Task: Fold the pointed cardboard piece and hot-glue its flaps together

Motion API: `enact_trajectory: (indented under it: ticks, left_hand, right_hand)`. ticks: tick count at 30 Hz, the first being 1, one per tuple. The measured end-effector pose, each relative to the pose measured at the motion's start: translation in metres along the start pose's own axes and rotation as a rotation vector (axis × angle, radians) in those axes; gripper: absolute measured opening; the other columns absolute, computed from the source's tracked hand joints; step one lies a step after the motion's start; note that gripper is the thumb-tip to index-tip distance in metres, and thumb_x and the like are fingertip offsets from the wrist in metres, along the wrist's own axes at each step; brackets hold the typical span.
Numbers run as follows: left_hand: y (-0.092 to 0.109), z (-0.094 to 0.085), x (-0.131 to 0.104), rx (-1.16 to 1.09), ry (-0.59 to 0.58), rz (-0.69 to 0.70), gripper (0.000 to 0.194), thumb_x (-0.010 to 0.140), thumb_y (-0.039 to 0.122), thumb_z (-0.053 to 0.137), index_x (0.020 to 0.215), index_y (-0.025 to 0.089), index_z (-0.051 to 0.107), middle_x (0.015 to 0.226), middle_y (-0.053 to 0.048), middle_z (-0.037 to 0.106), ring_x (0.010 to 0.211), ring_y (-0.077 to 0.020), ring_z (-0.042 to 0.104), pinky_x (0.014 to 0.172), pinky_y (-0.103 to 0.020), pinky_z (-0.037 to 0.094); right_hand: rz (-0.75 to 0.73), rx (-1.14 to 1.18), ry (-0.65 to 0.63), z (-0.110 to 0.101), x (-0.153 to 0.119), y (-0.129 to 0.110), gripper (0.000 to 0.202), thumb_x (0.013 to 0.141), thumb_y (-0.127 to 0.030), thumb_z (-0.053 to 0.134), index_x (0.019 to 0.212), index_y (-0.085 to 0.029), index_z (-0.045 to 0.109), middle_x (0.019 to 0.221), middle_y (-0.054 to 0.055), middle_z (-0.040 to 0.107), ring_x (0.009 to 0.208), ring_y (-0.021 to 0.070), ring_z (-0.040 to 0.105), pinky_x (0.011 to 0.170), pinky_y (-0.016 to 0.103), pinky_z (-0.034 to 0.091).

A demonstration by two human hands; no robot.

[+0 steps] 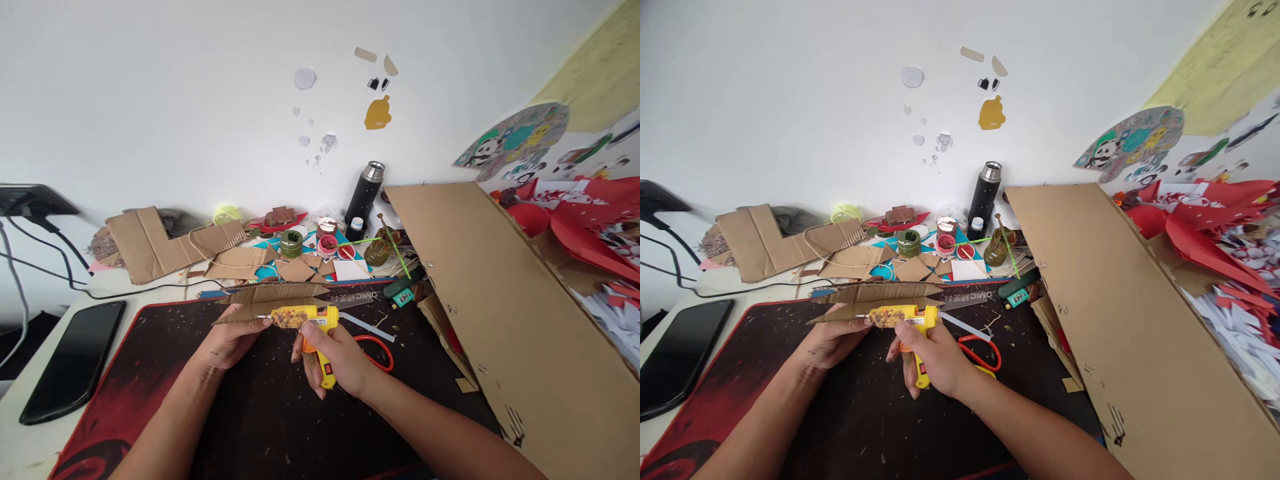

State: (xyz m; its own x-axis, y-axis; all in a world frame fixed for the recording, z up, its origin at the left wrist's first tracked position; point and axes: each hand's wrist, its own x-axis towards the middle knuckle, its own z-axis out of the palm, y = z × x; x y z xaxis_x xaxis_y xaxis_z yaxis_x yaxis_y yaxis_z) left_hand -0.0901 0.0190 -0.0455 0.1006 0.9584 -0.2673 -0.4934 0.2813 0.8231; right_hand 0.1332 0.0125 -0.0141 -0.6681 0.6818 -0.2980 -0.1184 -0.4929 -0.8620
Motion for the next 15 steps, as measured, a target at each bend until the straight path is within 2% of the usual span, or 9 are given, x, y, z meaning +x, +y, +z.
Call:
enact_trajectory:
  ticks: [4, 9, 12, 15]
  left_hand:
    - [0.005, -0.003, 0.001, -0.109, 0.052, 0.079, 0.040, 0.063, 0.021, 0.101, 0.100, 0.017, 0.086, 0.111, -0.015, 0.087, 0.112, -0.0355, 0.079, 0.106, -0.046, 0.060]
    - [0.020, -0.012, 0.001, -0.239, 0.109, 0.234, 0.047, 0.070, 0.029, 0.096, 0.115, 0.026, 0.083, 0.118, -0.008, 0.087, 0.113, -0.0284, 0.078, 0.094, -0.037, 0.065]
    - [0.034, -0.022, -0.001, -0.266, 0.212, 0.288, 0.047, 0.075, 0.033, 0.089, 0.121, 0.025, 0.082, 0.123, -0.005, 0.086, 0.121, -0.0267, 0.076, 0.099, -0.034, 0.063]
    - [0.047, -0.029, -0.005, -0.298, 0.312, 0.341, 0.048, 0.082, 0.040, 0.082, 0.128, 0.026, 0.079, 0.127, -0.003, 0.085, 0.139, -0.0284, 0.066, 0.113, -0.036, 0.056]
  right_hand:
    - [-0.088, 0.038, 0.027, -0.005, -0.007, -0.019, 0.071, 0.090, -0.085, 0.063, 0.087, -0.015, 0.068, 0.043, -0.006, 0.050, 0.033, 0.0120, 0.049, 0.037, 0.022, 0.034]
    - [-0.213, 0.042, 0.234, -0.023, -0.010, -0.045, 0.069, 0.090, -0.085, 0.064, 0.091, -0.016, 0.069, 0.045, -0.006, 0.050, 0.035, 0.0120, 0.050, 0.039, 0.022, 0.034]
    - [-0.224, -0.030, 0.334, -0.034, -0.010, -0.041, 0.070, 0.091, -0.085, 0.062, 0.096, -0.015, 0.070, 0.046, -0.006, 0.052, 0.035, 0.0130, 0.052, 0.039, 0.022, 0.036]
    - [-0.101, -0.091, 0.357, -0.040, -0.009, -0.023, 0.074, 0.089, -0.088, 0.061, 0.099, -0.015, 0.070, 0.045, -0.006, 0.054, 0.036, 0.0133, 0.053, 0.039, 0.022, 0.035]
